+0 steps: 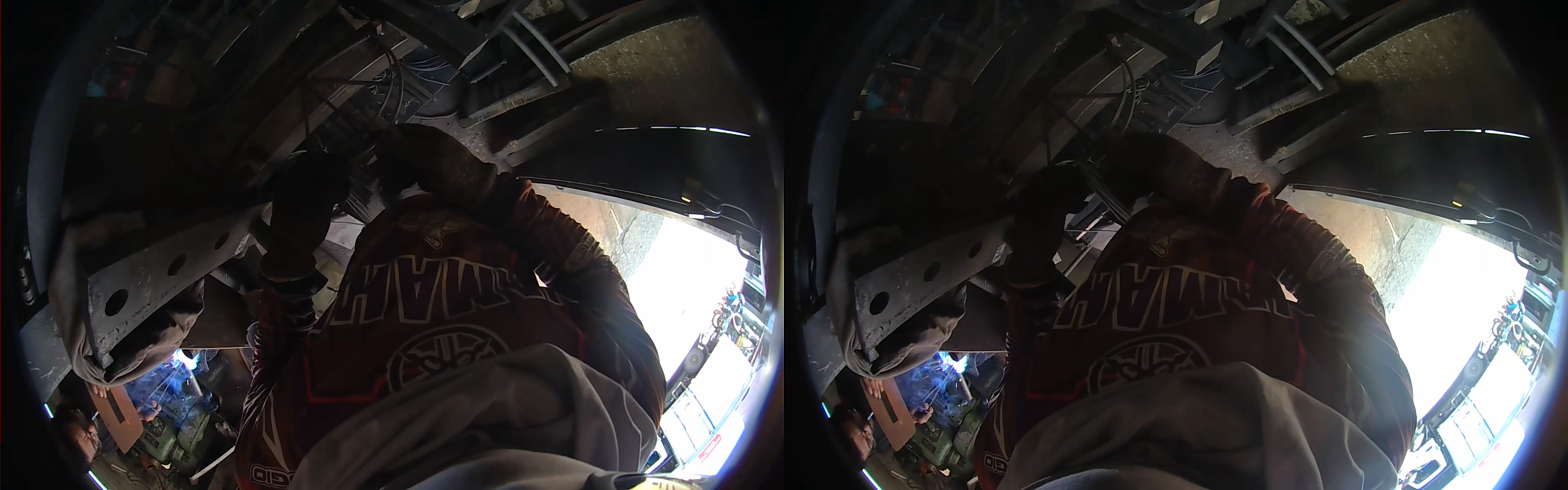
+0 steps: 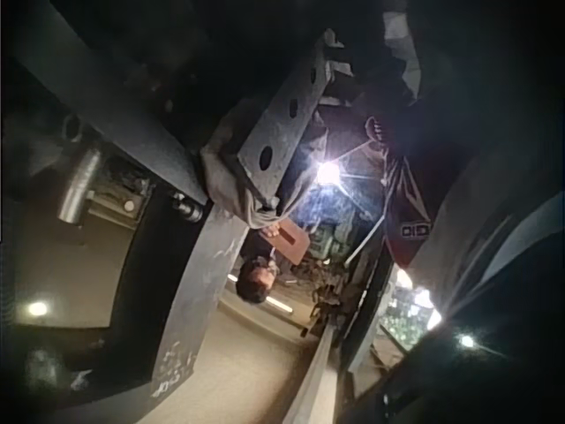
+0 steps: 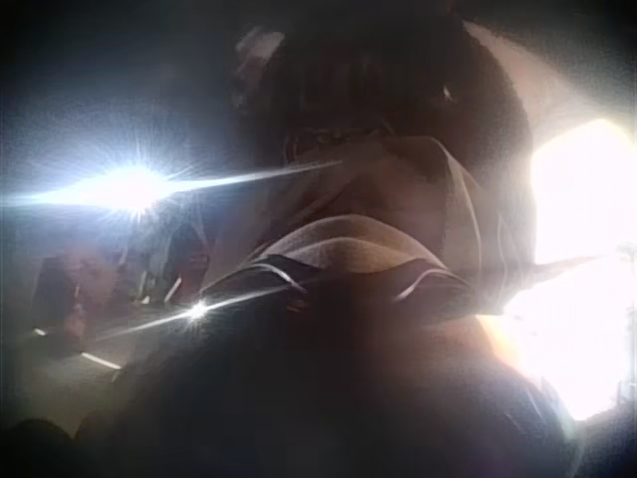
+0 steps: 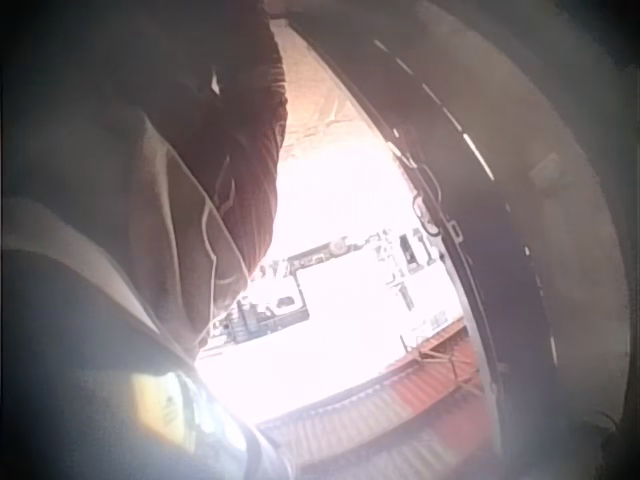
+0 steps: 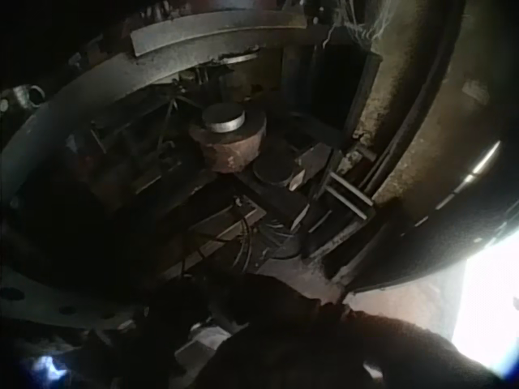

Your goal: The person, wearing gloves, feeds a metal wire through a guide on a piece of machinery on the fabrication floor.

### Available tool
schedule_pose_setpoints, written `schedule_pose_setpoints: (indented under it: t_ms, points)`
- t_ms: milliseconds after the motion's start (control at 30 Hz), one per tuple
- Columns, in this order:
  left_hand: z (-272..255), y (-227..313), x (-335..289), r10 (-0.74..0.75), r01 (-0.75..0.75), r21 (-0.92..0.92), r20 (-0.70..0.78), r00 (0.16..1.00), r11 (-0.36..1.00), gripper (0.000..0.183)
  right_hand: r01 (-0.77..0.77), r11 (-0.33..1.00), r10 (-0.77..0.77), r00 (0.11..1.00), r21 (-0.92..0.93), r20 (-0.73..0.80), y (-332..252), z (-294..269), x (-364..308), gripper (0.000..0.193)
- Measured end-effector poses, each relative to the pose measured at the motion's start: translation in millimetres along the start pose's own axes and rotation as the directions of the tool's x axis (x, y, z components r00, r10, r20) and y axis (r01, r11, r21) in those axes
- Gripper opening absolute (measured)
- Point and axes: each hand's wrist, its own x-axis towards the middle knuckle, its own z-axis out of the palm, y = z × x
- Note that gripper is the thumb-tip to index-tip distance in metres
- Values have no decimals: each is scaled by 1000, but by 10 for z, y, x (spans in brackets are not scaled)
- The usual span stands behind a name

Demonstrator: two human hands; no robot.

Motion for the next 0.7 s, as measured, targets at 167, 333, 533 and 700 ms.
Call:
schedule_pose_setpoints:
  t_ms: [167, 333, 533, 700]
  points:
    - [-44, 162, -15, -213, 165, -523, -32, 976, 836, 24, -47, 990, 51, 998, 133, -25, -63, 47, 29, 45]
    - [-61, 265, 20, -73, 9, -334, -180, 981, 942, 23, -7, 999, 5, 999, -48, -50, -192, 60, 49, 45]
    - [258, 486, 73, -44, 80, 123, -273, 961, 989, 37, 211, 923, -231, 973, -323, -25, 19, -13, 154, 51]
    - [344, 605, -3, -7, 191, 300, -522, 853, 935, 41, -196, 840, 97, 972, -505, -215, -429, 173, 202, 36]
